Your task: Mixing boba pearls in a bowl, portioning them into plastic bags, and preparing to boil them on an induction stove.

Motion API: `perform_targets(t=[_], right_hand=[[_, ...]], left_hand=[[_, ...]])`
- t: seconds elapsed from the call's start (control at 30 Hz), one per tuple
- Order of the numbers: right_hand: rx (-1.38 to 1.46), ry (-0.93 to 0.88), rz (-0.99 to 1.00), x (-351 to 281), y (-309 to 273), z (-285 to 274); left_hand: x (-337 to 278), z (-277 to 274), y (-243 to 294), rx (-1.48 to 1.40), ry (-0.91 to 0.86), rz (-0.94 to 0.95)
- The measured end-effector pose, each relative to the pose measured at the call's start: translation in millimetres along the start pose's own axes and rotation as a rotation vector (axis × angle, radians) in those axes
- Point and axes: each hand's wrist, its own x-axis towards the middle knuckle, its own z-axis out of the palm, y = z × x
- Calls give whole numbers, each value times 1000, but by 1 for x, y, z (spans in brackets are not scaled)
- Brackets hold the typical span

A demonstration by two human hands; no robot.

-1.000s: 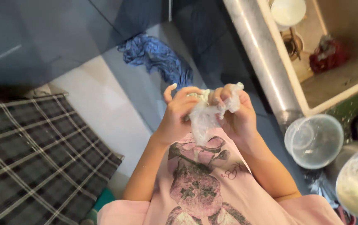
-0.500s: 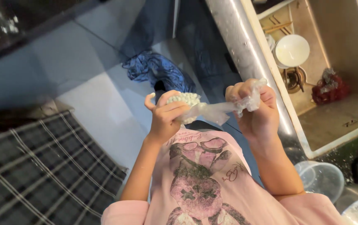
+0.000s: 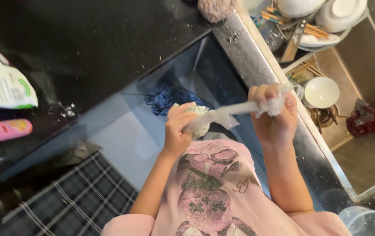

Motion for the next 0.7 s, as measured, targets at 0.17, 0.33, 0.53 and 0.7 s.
perform_targets(t=[0.17, 0.33, 0.53, 0.7], right_hand=[[-22, 117, 77, 44, 11, 7], [-63, 47, 181, 74, 26, -22], [-175, 109, 262, 105, 32, -54], [-192, 161, 305, 124, 28, -73]], left_hand=[[28, 20, -45, -630, 39, -569], [108, 18, -84, -1122, 228, -691], [212, 15, -145, -1229, 231, -607], [235, 25, -185, -983, 240, -424]])
